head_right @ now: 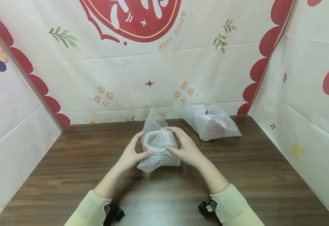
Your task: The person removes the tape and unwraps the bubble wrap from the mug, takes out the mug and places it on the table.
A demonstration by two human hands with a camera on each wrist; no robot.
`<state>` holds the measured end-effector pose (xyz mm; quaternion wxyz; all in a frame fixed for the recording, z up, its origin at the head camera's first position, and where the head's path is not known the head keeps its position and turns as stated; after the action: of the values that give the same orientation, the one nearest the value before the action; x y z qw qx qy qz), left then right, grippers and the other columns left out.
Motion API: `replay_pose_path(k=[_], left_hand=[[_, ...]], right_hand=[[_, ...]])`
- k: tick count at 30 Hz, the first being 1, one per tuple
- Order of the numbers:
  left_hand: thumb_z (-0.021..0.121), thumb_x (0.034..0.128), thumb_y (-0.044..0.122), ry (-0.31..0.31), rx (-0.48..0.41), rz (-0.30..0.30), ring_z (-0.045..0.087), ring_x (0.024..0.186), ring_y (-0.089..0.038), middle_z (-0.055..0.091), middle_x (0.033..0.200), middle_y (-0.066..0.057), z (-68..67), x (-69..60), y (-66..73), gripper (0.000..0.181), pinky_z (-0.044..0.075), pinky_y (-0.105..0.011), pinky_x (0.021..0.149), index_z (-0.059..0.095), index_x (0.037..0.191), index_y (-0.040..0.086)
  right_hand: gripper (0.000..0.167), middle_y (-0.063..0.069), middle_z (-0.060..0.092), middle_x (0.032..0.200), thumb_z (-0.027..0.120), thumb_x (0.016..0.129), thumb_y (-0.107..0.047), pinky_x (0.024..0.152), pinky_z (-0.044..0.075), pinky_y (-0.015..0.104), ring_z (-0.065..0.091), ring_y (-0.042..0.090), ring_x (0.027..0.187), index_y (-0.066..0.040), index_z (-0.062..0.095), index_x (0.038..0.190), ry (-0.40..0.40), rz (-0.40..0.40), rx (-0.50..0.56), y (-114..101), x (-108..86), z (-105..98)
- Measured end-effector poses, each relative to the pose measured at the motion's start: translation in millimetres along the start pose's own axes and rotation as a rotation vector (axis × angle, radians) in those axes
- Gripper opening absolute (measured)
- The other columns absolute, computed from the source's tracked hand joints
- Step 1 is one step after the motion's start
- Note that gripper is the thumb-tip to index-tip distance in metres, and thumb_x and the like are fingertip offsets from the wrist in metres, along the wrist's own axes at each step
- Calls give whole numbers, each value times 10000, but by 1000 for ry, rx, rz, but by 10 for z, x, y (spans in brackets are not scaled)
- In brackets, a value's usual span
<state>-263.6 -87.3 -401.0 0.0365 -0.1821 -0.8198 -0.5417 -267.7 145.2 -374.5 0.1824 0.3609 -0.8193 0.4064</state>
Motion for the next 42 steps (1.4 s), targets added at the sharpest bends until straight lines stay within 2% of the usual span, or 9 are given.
replay_pose_path(k=[4,9,12,18,21,33,37,41,42], left_hand=[[716,863,320,-19,-8,8,268,1378,-273,327,1514,-46,-17,-8,-13,718,261,-558,1066,357,1471,188],[559,979,188,-11,-69,72,326,1351,-321,394,1475,-111,-43,20,-40,483,316,-560,1038,423,1434,102],[549,979,120,-16,-91,95,330,1347,-335,412,1457,-144,-56,21,-6,447,310,-574,1036,447,1407,42],[540,966,34,-50,-98,134,329,1345,-350,413,1437,-208,-101,-54,262,409,347,-567,1009,466,1360,-49],[544,961,25,-47,-92,135,342,1337,-349,418,1430,-214,-111,-70,313,408,374,-554,988,467,1354,-57],[541,972,61,-47,-89,115,342,1339,-344,423,1434,-198,-116,-79,317,407,348,-522,1028,473,1360,-37],[545,969,58,-44,-93,111,338,1344,-335,427,1435,-188,-117,-81,313,406,338,-515,1038,477,1360,-30],[545,971,63,-48,-91,102,336,1346,-324,437,1432,-171,-118,-78,299,403,327,-534,1041,482,1360,-17],[548,973,75,-46,-95,104,336,1348,-315,440,1434,-158,-108,-62,245,406,322,-542,1041,483,1365,-4]], right_hand=[[645,110,461,1404,723,863,-125,939,432,520,471,328,1215,-80,409,1424,-31,57,3,-1,-24,15],[537,116,501,1370,689,889,-92,917,458,508,507,302,1185,-60,468,1378,-26,56,-13,0,-48,23],[486,110,533,1334,695,879,-68,896,479,485,513,279,1191,-46,519,1331,-4,28,-19,-6,-54,13],[405,146,568,1284,709,855,-30,850,505,478,530,276,1180,-52,599,1244,33,-19,-35,6,-51,14],[382,145,576,1273,715,848,-24,845,513,457,537,280,1172,-56,618,1216,39,-39,-52,4,-45,17],[366,122,614,1206,717,832,-7,910,478,346,568,247,1123,-58,631,1184,67,-131,-189,-51,-36,-56],[379,104,620,1192,708,831,31,811,533,330,599,235,1064,-36,620,1193,85,-125,-176,-48,-34,-107],[395,78,624,1194,713,835,16,806,532,311,609,235,1049,-29,610,1214,100,-94,-182,-39,-41,-157],[406,82,625,1193,714,836,11,808,530,302,612,233,1044,-33,604,1225,103,-83,-187,-35,-45,-169]])
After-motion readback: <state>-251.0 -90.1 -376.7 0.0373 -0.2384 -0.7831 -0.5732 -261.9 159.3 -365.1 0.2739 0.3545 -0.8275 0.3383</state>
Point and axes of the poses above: each hand's wrist, its own x-axis towards the middle knuckle, its own z-axis out of the palm, y = z × x, the point moved 3 cm from there along x, towards the middle knuckle
